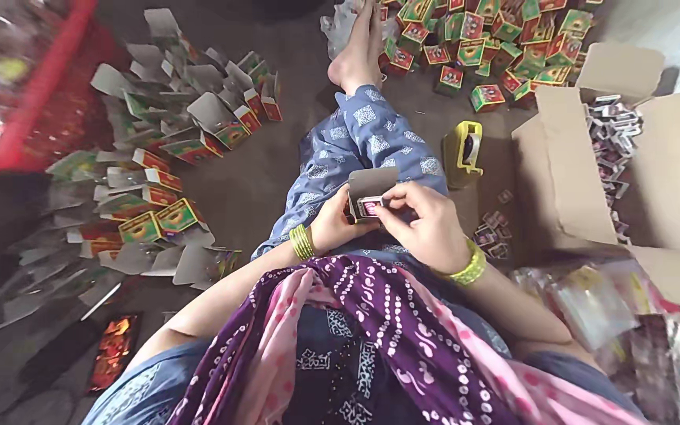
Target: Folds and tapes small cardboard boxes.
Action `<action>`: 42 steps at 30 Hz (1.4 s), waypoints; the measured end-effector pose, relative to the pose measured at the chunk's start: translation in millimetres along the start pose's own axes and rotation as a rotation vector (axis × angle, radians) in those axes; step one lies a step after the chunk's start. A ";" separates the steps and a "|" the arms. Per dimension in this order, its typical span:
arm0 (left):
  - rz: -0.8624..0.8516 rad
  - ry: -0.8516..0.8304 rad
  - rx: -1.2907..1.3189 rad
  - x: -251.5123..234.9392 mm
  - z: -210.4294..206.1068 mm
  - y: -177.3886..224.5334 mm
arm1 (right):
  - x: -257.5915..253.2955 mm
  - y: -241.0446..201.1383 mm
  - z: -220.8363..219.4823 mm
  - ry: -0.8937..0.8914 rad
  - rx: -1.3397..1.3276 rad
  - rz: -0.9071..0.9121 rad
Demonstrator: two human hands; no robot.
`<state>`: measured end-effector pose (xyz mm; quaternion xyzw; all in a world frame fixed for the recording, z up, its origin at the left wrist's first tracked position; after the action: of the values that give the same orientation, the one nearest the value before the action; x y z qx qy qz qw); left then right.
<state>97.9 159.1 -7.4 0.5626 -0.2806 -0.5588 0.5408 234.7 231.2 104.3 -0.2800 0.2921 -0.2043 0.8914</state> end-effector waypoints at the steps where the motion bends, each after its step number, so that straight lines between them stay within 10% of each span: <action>1: -0.016 0.008 -0.005 -1.7 0.0 -0.8 | 1.3 -1.5 -5.6 0.005 0.042 0.019; 9: -0.084 -0.030 -0.107 0.4 -2.4 -10.5 | 15.7 -15.4 -47.8 -0.248 0.339 0.279; 22: 0.033 -0.193 -0.174 -13.8 -10.2 -10.1 | 7.3 -12.4 -46.2 -0.409 0.517 0.173; 29: -0.289 0.097 -0.099 -30.0 -5.0 8.9 | 3.8 37.8 19.4 0.290 0.124 0.077; 35: -0.287 0.066 0.090 -18.5 -12.5 2.5 | 5.6 77.7 -19.5 -0.118 -0.454 -0.082; 42: -0.313 0.035 0.023 -9.4 -8.3 1.5 | 10.4 70.9 -41.9 -0.158 -0.202 0.047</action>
<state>104.0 169.9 -4.7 0.6151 -0.1864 -0.6232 0.4454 230.1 263.6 28.1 -0.3764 0.2464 -0.1301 0.8836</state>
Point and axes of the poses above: each hand's wrist, its own x-axis away from the middle knuckle, its own z-axis out of the back of the hand, y = z × x, the point moved 7 cm from there along -x, towards the middle knuckle, and after that the axes turned 5 degrees about -z, right-handed, at the moved point
